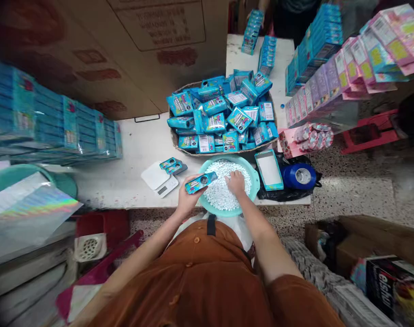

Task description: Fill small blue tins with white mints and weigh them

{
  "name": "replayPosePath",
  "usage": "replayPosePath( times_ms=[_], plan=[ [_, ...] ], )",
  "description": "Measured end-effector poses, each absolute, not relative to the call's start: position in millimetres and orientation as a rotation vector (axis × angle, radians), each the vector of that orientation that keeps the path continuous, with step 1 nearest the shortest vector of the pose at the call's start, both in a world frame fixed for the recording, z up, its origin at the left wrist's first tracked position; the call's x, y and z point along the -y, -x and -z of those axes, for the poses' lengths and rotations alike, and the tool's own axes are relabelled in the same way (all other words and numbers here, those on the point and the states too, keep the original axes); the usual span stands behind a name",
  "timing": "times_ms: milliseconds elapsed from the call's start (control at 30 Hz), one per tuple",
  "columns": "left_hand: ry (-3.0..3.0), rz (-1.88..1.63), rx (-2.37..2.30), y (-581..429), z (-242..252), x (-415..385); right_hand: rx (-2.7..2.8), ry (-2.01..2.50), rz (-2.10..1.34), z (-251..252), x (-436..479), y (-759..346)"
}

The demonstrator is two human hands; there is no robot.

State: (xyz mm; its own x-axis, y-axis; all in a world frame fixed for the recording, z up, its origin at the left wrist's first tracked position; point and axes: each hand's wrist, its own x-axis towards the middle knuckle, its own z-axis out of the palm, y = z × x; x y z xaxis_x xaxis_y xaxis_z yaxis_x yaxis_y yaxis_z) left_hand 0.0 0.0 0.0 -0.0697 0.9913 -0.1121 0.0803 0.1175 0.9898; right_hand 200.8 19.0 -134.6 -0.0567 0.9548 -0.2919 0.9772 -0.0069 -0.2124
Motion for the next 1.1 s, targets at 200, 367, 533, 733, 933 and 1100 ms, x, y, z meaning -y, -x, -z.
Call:
replayPosePath(
  times_ms=[200,367,533,733,933,1100],
  plan=[
    [-1.136,-1.155,-1.42,4,0,8,-2.013,-2.217,0.791,129,1,-194],
    [-1.102,-1.072,-1.429,7,8,13,-1.708,-2.56,1.474,113,-3,-196],
    [-1.169,-0.984,-1.417,8,20,18,-0.522,-2.682,2.89,79,-9,-187],
    [-1.421,-0.833,-1.395,5,23,20,0.32,-1.941,3.836,25,-14,-184],
    [-1.689,-0.735,-1.294,2,13,20,0.447,-2.07,3.916,-15,-16,-170],
    [-1.851,-0.67,-1.241,4,5,16,0.237,-2.509,3.76,-21,-14,-153]
  ],
)
